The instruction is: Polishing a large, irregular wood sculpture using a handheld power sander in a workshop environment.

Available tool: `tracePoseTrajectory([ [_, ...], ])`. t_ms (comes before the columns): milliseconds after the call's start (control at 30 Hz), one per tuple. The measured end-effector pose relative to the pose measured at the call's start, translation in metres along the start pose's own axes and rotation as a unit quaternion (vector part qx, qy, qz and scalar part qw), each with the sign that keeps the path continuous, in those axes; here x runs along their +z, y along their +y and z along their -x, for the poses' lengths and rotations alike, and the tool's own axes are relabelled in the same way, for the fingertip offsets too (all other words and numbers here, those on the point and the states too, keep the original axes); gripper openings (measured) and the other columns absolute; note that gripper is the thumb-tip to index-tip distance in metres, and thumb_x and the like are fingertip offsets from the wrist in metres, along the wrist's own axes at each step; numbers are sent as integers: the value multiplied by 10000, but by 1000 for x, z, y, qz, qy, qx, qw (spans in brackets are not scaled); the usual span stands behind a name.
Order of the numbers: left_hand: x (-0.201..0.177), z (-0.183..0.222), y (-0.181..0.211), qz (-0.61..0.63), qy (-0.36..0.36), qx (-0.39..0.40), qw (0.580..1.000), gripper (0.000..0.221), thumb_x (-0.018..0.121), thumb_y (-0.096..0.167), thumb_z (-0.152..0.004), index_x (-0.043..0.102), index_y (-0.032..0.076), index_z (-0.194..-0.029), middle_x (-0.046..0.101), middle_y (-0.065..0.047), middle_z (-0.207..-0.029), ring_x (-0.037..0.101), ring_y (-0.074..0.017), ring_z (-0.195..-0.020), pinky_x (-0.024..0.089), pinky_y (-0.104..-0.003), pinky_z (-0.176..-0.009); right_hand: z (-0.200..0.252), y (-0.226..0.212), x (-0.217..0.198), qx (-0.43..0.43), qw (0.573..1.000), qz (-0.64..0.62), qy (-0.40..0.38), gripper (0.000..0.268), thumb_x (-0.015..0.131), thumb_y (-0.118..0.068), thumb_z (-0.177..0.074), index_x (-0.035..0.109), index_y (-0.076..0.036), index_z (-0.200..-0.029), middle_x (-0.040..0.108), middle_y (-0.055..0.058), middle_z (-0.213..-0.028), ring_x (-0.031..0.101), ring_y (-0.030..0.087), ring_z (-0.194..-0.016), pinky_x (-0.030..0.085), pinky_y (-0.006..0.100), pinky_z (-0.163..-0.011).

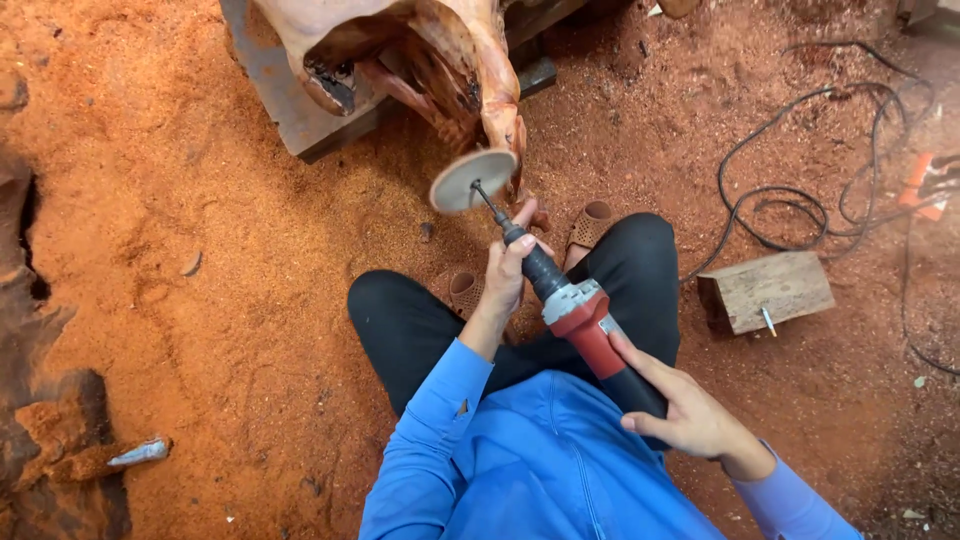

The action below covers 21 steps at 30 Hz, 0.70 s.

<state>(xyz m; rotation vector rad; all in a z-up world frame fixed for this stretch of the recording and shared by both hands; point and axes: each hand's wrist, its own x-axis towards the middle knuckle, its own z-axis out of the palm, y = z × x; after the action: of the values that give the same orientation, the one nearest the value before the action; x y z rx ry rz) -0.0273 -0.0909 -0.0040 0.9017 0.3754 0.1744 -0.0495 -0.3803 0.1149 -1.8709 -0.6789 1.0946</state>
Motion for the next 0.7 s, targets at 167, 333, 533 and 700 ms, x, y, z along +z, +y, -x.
tracePoseTrajectory([
  [167,23,2,13,73,-45,12,996,822,689,307,-856,404,-7,-1561,698,-68,-748,667,-151,-679,588,-276,-709,12,14,5,-28,997,58,35,1051,826,-411,-746,288,-134,-1605,354,109,-1669,431,239,-1491,317,357,-1195],
  [333,15,16,21,81,-54,104,990,274,691,299,-867,780,44,-915,501,-215,-1538,459,-325,-1454,406,-428,-1189,7,-9,6,-30,999,-13,-11,1054,811,-425,-787,239,-111,-1614,327,105,-1678,387,222,-1509,287,378,-1211],
  [533,-3,2,1,145,-3,30,989,257,707,245,-863,733,25,-733,530,-161,-1532,481,-260,-1421,459,-350,-1119,-2,-38,23,21,997,-74,23,1021,812,-294,-756,276,-94,-1602,271,90,-1700,284,195,-1546,156,363,-1253],
  [700,6,5,-6,190,-6,-18,982,293,710,214,-828,706,-25,-998,609,-190,-1405,617,-173,-1040,493,-322,-967,8,-35,31,49,998,-5,44,1073,861,-326,-716,290,-141,-1605,314,68,-1687,332,167,-1518,198,338,-1233],
])
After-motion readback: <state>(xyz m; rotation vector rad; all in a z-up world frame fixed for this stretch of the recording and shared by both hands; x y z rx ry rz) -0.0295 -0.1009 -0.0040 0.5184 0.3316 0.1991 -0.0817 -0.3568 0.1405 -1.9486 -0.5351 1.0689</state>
